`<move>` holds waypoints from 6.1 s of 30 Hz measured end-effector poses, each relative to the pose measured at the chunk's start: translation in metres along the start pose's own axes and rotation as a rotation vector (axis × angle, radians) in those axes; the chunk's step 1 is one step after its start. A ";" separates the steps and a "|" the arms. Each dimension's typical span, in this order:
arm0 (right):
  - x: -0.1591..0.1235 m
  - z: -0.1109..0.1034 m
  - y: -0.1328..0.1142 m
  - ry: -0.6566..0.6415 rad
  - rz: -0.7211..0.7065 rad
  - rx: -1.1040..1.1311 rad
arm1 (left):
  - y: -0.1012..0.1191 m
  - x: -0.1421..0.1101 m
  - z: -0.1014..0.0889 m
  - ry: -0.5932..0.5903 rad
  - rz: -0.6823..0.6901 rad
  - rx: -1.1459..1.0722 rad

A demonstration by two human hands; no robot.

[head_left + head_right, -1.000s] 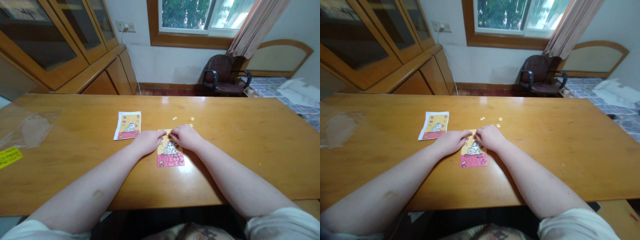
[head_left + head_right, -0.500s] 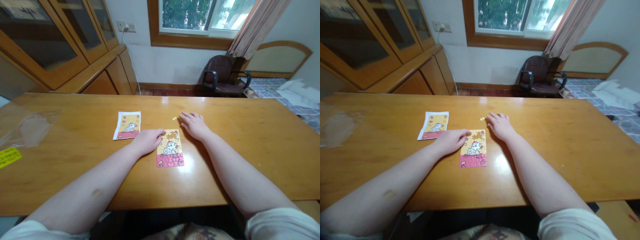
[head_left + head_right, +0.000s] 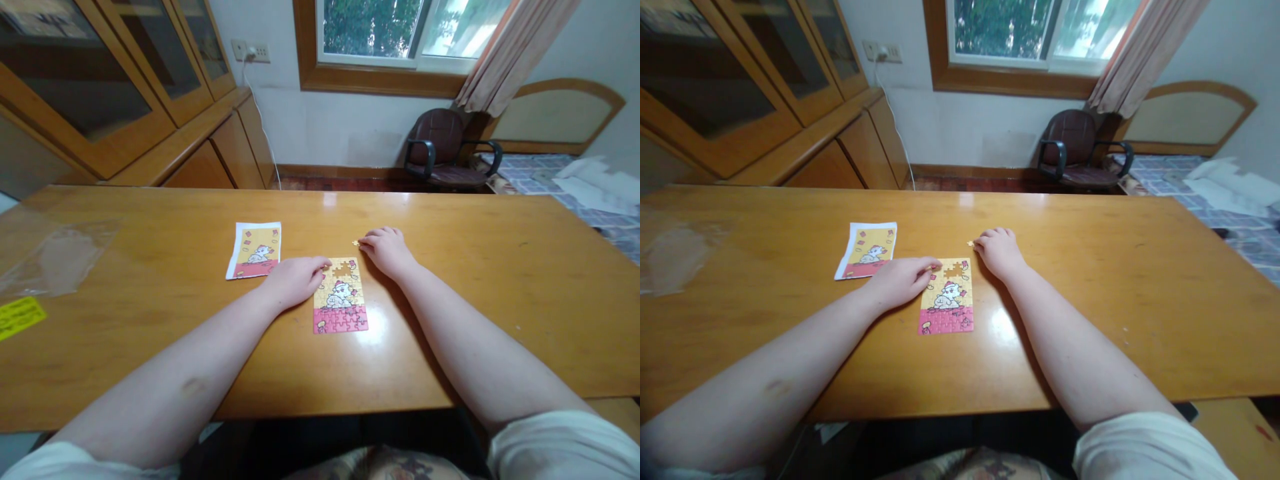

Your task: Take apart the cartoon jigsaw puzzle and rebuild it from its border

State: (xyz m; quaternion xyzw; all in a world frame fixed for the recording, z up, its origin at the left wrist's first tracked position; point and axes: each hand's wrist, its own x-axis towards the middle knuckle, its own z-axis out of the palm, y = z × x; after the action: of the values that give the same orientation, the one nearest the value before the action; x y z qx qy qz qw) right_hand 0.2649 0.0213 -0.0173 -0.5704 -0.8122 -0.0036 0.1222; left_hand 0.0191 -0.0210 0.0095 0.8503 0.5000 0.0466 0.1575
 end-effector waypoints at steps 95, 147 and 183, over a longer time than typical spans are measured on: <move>-0.007 -0.030 0.028 -0.272 0.173 0.100 | 0.000 0.000 0.000 -0.054 0.032 -0.002; -0.020 -0.027 -0.031 -0.229 -0.393 0.308 | 0.002 -0.001 0.001 -0.054 0.041 0.002; -0.002 -0.010 0.040 -0.045 0.349 0.060 | -0.001 0.000 0.001 -0.061 0.002 -0.017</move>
State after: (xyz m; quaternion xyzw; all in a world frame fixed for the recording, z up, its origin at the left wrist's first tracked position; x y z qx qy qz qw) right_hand 0.3046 0.0321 -0.0138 -0.6989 -0.7031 0.0549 0.1196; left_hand 0.0183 -0.0203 0.0084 0.8505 0.4936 0.0249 0.1797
